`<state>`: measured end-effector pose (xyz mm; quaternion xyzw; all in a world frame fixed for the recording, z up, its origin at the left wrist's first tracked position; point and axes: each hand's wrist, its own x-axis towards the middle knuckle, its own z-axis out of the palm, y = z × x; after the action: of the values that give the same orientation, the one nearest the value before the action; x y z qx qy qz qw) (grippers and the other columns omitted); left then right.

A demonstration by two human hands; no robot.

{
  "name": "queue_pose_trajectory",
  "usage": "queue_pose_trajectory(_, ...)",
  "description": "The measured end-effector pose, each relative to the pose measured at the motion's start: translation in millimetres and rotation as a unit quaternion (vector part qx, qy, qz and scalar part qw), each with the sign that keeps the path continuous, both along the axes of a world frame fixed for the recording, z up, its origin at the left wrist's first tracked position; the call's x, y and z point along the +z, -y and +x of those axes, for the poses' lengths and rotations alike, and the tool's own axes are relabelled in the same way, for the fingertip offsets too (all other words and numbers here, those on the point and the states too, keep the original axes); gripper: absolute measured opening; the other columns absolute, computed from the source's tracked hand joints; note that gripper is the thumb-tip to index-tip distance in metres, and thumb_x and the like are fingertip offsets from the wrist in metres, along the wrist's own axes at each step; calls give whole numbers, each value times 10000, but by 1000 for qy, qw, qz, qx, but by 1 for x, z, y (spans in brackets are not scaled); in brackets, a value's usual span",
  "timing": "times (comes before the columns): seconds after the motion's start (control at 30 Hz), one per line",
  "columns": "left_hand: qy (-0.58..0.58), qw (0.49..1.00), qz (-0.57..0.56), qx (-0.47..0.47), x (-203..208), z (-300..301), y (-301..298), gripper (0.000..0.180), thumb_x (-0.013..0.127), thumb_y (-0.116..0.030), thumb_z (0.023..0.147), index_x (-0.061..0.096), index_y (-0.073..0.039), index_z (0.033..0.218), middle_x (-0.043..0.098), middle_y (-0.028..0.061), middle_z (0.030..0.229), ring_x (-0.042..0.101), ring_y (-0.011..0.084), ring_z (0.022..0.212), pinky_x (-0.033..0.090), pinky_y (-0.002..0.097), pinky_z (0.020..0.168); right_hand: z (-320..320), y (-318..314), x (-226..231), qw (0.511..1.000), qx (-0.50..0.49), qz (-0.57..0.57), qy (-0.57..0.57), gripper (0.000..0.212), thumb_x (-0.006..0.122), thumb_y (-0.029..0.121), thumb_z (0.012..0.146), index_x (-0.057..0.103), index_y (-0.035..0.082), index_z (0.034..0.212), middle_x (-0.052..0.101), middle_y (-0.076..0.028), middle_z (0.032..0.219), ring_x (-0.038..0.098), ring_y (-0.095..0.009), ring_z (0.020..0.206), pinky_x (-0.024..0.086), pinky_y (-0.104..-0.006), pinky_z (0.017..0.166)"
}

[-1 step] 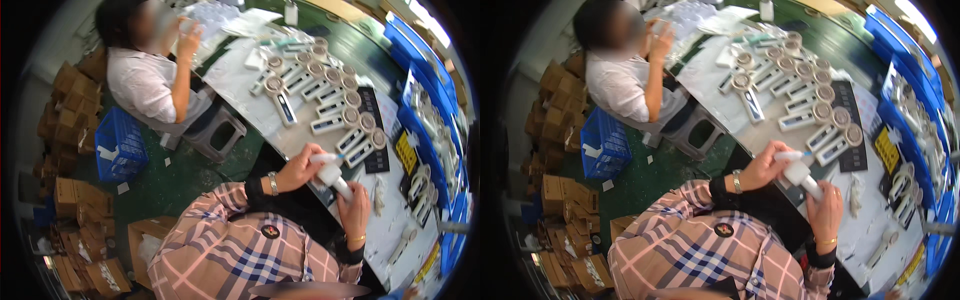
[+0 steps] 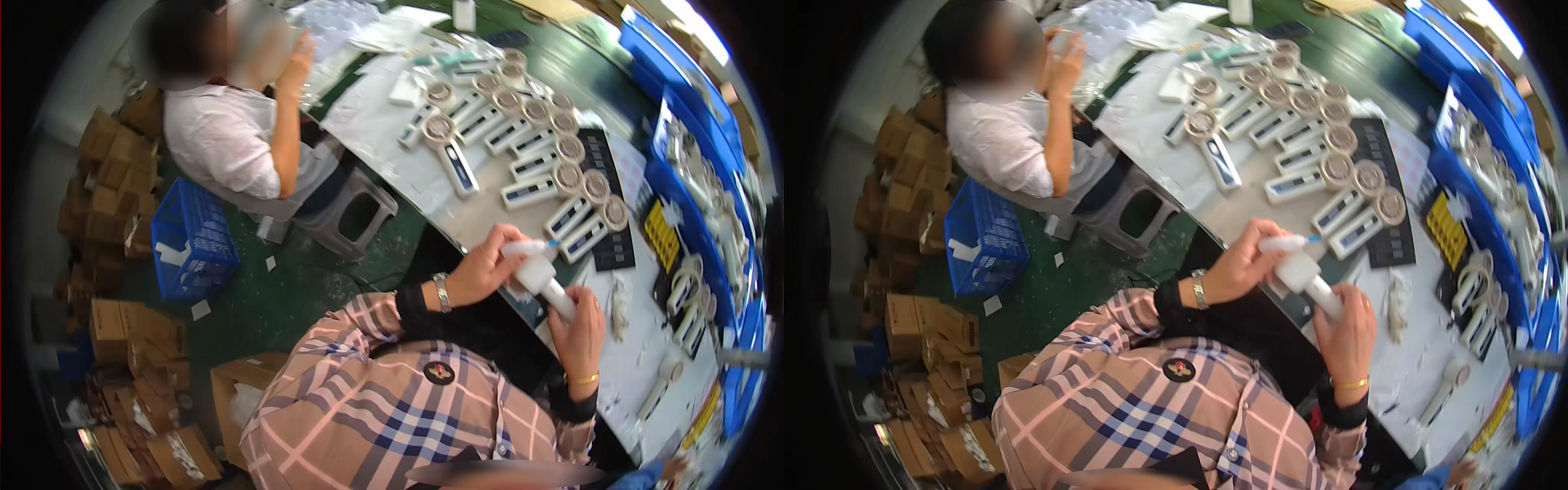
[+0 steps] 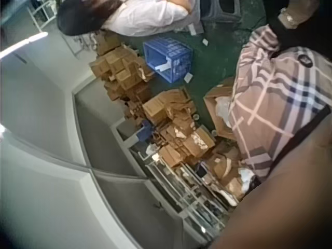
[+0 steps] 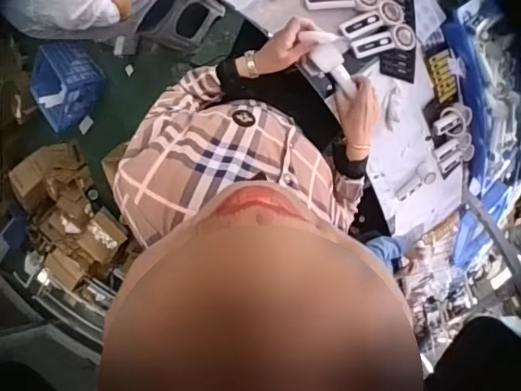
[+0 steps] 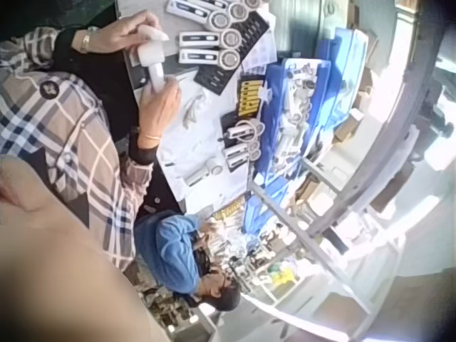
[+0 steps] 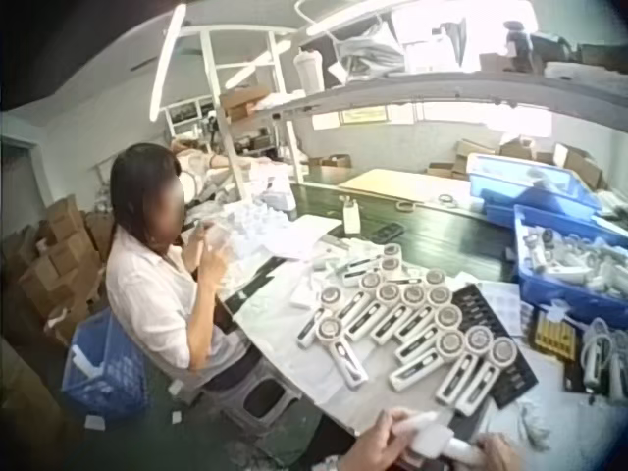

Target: Applying a substance from an applicator bottle to small white components of handheld electronic beauty devices on an assembly line.

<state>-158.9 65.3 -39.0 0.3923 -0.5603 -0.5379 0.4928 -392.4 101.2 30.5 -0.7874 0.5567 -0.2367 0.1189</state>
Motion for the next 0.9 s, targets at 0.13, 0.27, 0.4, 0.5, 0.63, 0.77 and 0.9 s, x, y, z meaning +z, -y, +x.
queue_pose_trajectory(0.13,-16,999,-27,43,-1,5,7,235,551,-123,1084,417,-60,1266,671,107,1178,643,92,748,537,248,625,8,10,-5,998,4,31,61,384,779,58,793,551,42,1101,649,-140,968,652,-364,909,513,-425,798)
queue_pose_trajectory(0.27,-97,989,-45,98,-4,9,8,247,544,-120,1088,404,-52,1280,659,125,1216,667,109,830,540,255,666,21,18,2,997,-9,23,70,370,766,45,805,543,44,1100,649,-136,1009,650,-353,931,516,-419,795)
queue_pose_trajectory(0.4,-91,972,-106,191,-5,25,13,252,536,-113,1093,390,-49,1287,629,155,1296,656,120,926,534,256,737,45,31,6,996,50,-50,62,303,732,11,827,556,44,1071,640,-123,1081,646,-352,945,515,-416,787)
queue_pose_trajectory(0.5,-76,959,-138,234,-6,37,16,254,534,-109,1095,386,-45,1291,618,166,1319,648,133,989,531,262,784,63,39,6,993,69,-68,67,285,720,-10,815,569,51,1049,632,-105,1121,637,-346,973,513,-414,813)
queue_pose_trajectory(0.63,-87,950,-143,265,-2,42,13,250,526,-108,1097,384,-41,1292,621,188,1319,645,167,1067,531,288,861,87,52,-3,989,94,-115,24,299,713,-28,789,597,63,1049,619,-91,1192,614,-342,1052,510,-412,881)
queue_pose_trajectory(0.77,-106,949,-136,264,-5,40,14,246,520,-111,1101,383,-36,1290,608,204,1320,644,195,1112,530,311,926,108,46,-14,984,129,-124,-6,377,711,-26,768,632,79,1121,601,-92,1268,580,-342,1146,501,-415,968)
queue_pose_trajectory(0.9,-99,952,-143,252,-15,45,21,262,539,-112,1096,392,-16,1290,561,158,1310,626,176,1144,515,292,939,115,35,-18,981,178,-60,49,440,696,-18,779,662,90,1203,581,-102,1331,554,-356,1205,494,-426,1016)
